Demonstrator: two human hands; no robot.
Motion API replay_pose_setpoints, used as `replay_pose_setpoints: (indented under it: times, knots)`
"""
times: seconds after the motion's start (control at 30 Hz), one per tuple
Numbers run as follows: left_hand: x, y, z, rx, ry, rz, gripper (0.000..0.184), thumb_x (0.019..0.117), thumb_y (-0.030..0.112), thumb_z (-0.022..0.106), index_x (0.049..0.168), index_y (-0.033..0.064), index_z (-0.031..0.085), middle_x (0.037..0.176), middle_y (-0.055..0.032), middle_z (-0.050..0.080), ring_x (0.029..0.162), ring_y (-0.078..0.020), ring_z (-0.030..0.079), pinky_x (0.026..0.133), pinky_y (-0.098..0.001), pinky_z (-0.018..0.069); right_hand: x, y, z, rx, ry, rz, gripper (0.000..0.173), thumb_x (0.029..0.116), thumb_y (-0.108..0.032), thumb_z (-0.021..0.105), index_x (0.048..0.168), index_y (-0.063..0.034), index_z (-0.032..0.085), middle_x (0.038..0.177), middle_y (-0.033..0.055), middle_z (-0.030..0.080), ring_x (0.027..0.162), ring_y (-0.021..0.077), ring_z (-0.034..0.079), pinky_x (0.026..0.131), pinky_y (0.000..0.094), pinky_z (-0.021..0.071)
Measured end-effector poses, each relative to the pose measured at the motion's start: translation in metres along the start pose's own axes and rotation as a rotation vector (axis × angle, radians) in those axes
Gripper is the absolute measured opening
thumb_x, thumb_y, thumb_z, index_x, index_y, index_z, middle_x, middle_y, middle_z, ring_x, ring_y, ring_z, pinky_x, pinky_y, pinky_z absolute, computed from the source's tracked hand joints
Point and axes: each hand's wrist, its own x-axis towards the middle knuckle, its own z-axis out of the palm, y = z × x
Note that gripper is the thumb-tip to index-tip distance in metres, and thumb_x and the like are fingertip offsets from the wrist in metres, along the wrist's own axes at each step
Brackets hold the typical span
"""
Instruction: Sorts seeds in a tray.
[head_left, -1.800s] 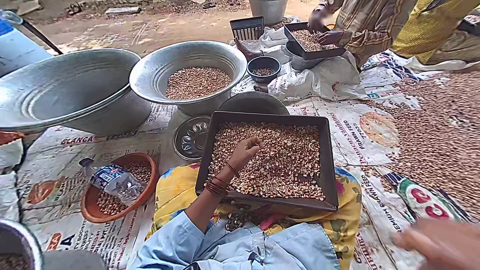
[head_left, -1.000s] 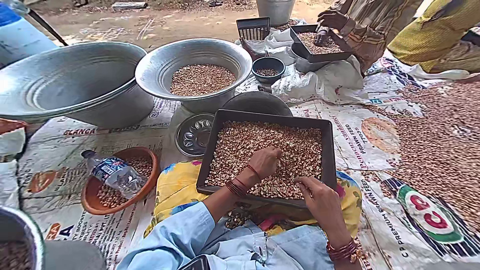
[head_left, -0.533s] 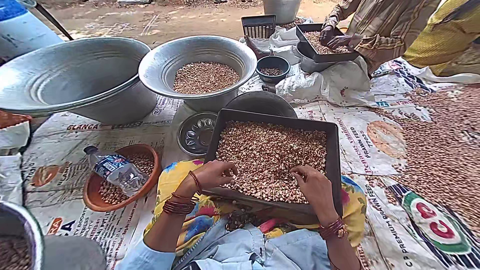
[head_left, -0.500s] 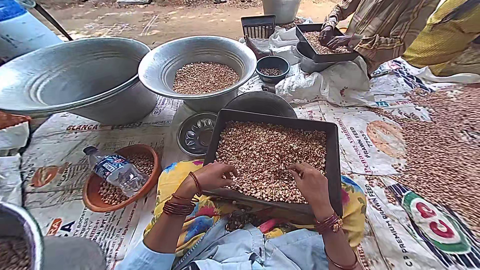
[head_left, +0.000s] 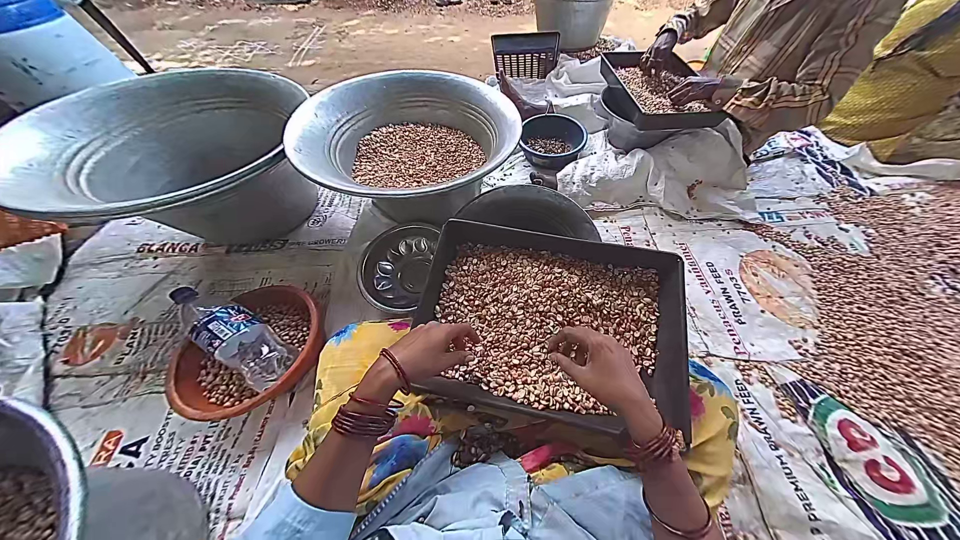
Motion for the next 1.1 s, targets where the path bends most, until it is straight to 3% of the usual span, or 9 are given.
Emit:
replay_pose_setpoints:
  times: [0.1, 0.23, 0.33, 0.5, 0.57, 0.67, 0.83, 0.97, 1.1]
  knots:
    - [-0.002, 0.003, -0.004, -0.009, 0.002, -0.209, 0.038, 0.1026, 0.031, 0.064, 0.134, 0.0093, 0.063, 0.101, -0.0162, 0.073, 0.087, -0.0312, 0.071, 0.088, -0.0550, 0.0543, -0.015, -0.003, -0.011, 0.433, -0.158, -0.173, 0.041, 0.0939, -0.023, 0.072, 0.132, -0.0107, 0.064, 0.110, -0.0001, 0.072, 0.089, 0.0045, 0.069, 0.077, 0.0225, 0.0589]
    - [0.006, 0.011, 0.002, 0.161, -0.077, -0.424, 0.049, 0.0974, 0.041, 0.070, 0.132, 0.0066, 0.066, 0.121, -0.0247, 0.069, 0.117, -0.0439, 0.064, 0.101, -0.0649, 0.0457, -0.019, 0.019, -0.029, -0.067, 0.009, 0.351, 0.052, 0.0965, -0.027, 0.072, 0.145, -0.0141, 0.056, 0.130, 0.0145, 0.066, 0.113, 0.0316, 0.066, 0.093, 0.0529, 0.0527]
    - [0.022, 0.038, 0.023, 0.209, -0.158, -0.371, 0.060, 0.0948, 0.043, 0.072, 0.134, -0.0006, 0.059, 0.124, -0.0271, 0.065, 0.122, -0.0451, 0.060, 0.103, -0.0637, 0.0445, -0.018, 0.033, -0.022, -0.280, -0.057, 0.590, 0.057, 0.0964, -0.030, 0.073, 0.147, -0.0133, 0.053, 0.131, 0.0189, 0.065, 0.119, 0.0391, 0.063, 0.097, 0.0616, 0.0480]
    - [0.049, 0.089, 0.049, 0.005, -0.110, -0.237, 0.057, 0.0944, 0.030, 0.070, 0.132, -0.0071, 0.050, 0.119, -0.0275, 0.063, 0.114, -0.0423, 0.063, 0.097, -0.0591, 0.0477, -0.012, 0.021, 0.006, -0.153, -0.278, 0.497, 0.078, 0.0918, -0.037, 0.077, 0.155, -0.0099, 0.040, 0.128, 0.0237, 0.065, 0.116, 0.0411, 0.065, 0.099, 0.0595, 0.0490]
    - [0.061, 0.099, 0.054, -0.171, -0.058, -0.132, 0.070, 0.0948, 0.029, 0.071, 0.145, -0.0094, 0.040, 0.131, -0.0307, 0.059, 0.125, -0.0429, 0.058, 0.105, -0.0595, 0.0435, -0.006, 0.019, 0.011, -0.041, -0.260, 0.455, 0.087, 0.0891, -0.026, 0.078, 0.158, -0.0010, 0.030, 0.137, 0.0272, 0.059, 0.126, 0.0402, 0.060, 0.107, 0.0565, 0.0450]
    - [0.070, 0.109, 0.054, -0.503, 0.029, 0.092, 0.077, 0.1006, 0.014, 0.060, 0.160, -0.0074, 0.015, 0.155, -0.0308, 0.040, 0.143, -0.0348, 0.045, 0.119, -0.0471, 0.0340, -0.001, 0.027, 0.012, 0.266, -0.061, 0.407, 0.075, 0.0895, -0.019, 0.077, 0.149, 0.0085, 0.039, 0.140, 0.0282, 0.055, 0.132, 0.0333, 0.055, 0.112, 0.0472, 0.0416]
    - [0.068, 0.111, 0.022, -0.553, 0.357, 0.370, 0.042, 0.0997, 0.003, 0.053, 0.141, 0.0029, 0.054, 0.139, -0.0160, 0.058, 0.103, -0.0169, 0.067, 0.087, -0.0335, 0.0564, -0.002, 0.021, -0.011, 0.369, 0.284, 0.120, 0.051, 0.0999, -0.009, 0.058, 0.145, 0.0109, 0.048, 0.145, 0.0263, 0.055, 0.133, 0.0225, 0.057, 0.112, 0.0351, 0.0431]
    - [0.077, 0.077, -0.007, -0.104, 0.752, 0.167, 0.020, 0.0999, 0.004, 0.059, 0.110, 0.0019, 0.076, 0.109, -0.0180, 0.073, 0.102, -0.0338, 0.070, 0.093, -0.0508, 0.0548, -0.010, 0.016, -0.035, 0.337, 0.463, -0.046, 0.030, 0.0990, -0.007, 0.050, 0.122, -0.0068, 0.069, 0.123, 0.0037, 0.069, 0.088, 0.0016, 0.066, 0.071, 0.0198, 0.0548]
    - [0.096, 0.057, -0.013, 0.051, 0.626, -0.034, 0.021, 0.1019, 0.012, 0.061, 0.115, 0.0043, 0.075, 0.114, -0.0201, 0.070, 0.115, -0.0387, 0.064, 0.100, -0.0544, 0.0501, -0.020, 0.017, -0.044, 0.352, 0.562, 0.000, 0.025, 0.0993, -0.006, 0.053, 0.117, -0.0047, 0.070, 0.115, 0.0051, 0.071, 0.085, 0.0086, 0.073, 0.069, 0.0254, 0.0637]
